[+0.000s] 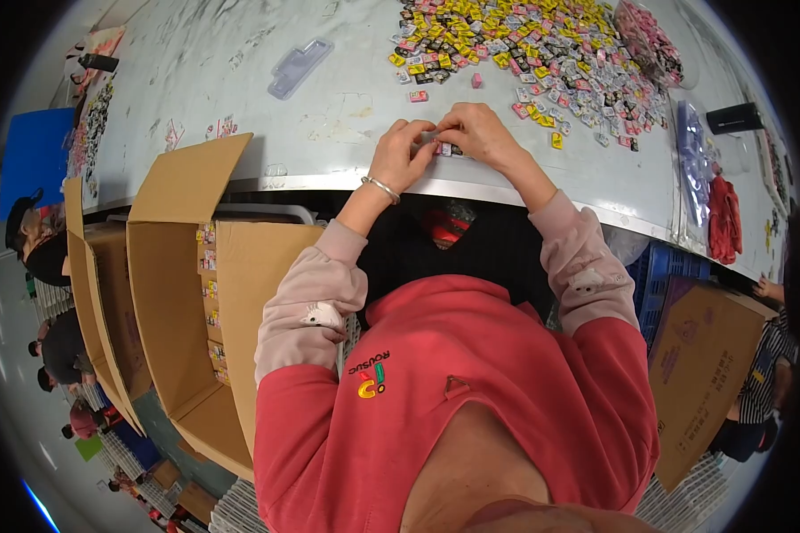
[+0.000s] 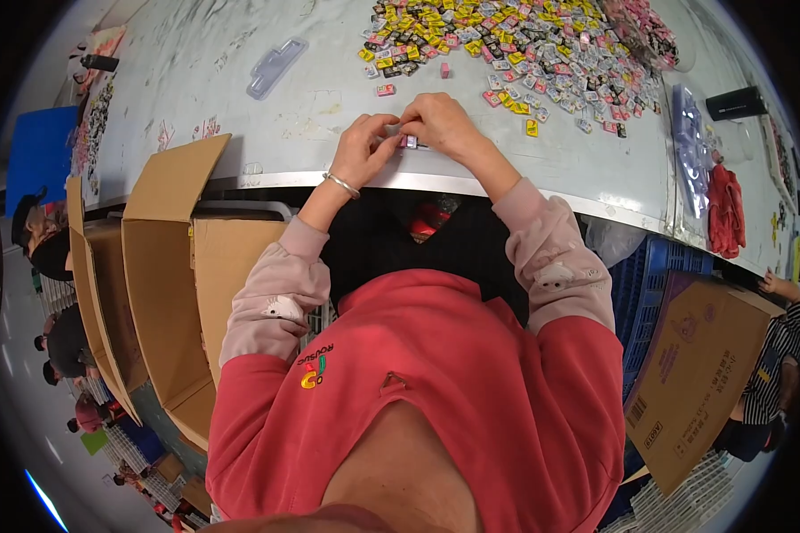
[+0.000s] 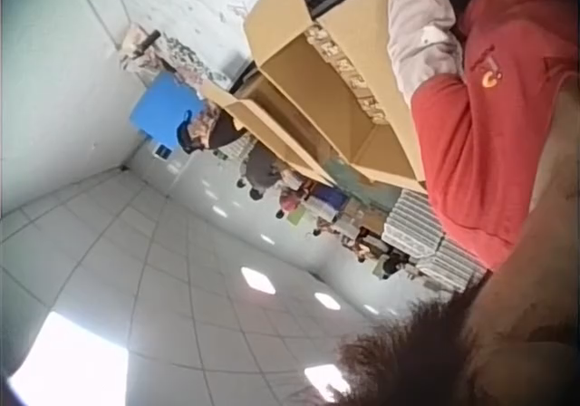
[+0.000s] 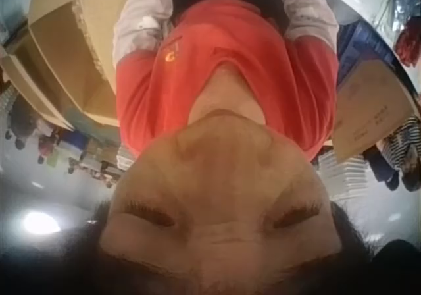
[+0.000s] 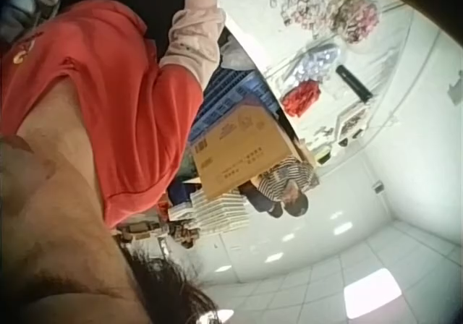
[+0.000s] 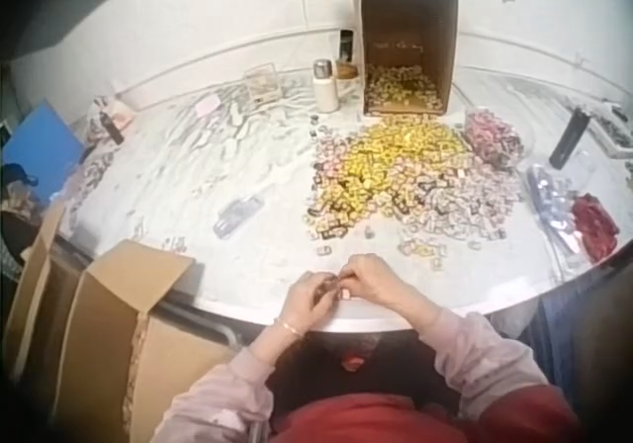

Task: The person is sorting small colorful plastic items on a table and then packing them into a cardboard box.

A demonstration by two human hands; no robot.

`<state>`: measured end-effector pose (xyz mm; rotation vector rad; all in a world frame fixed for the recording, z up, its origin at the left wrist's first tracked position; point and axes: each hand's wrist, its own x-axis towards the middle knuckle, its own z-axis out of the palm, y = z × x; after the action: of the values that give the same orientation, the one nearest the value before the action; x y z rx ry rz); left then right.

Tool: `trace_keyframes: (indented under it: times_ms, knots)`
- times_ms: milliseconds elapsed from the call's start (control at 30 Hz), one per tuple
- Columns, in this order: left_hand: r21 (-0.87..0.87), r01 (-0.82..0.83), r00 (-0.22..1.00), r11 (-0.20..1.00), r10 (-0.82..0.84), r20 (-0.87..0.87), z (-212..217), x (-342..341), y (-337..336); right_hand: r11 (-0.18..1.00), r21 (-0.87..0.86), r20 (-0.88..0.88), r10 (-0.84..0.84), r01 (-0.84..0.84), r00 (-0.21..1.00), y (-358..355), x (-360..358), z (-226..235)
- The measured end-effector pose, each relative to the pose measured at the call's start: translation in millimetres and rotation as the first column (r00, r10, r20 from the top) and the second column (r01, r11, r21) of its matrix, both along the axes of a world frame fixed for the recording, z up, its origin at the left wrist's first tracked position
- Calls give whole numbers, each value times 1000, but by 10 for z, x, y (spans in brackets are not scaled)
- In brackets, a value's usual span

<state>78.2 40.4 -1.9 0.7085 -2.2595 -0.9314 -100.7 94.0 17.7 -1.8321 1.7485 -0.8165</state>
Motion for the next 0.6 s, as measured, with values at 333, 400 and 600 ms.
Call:
trace_keyframes:
  times_ms: [333,400,600]
  knots:
    - [-83,85,994,993,-79,79,64,3,-10,980,-193,-311,-25,-38,950,491,209,8]
    - [-261,126,989,957,-101,108,91,-4,27,978,-205,-313,-21,-46,950,523,201,-4]
    - [-445,175,931,878,-1,364,165,-56,120,969,-243,-351,-38,-52,936,568,179,-57]
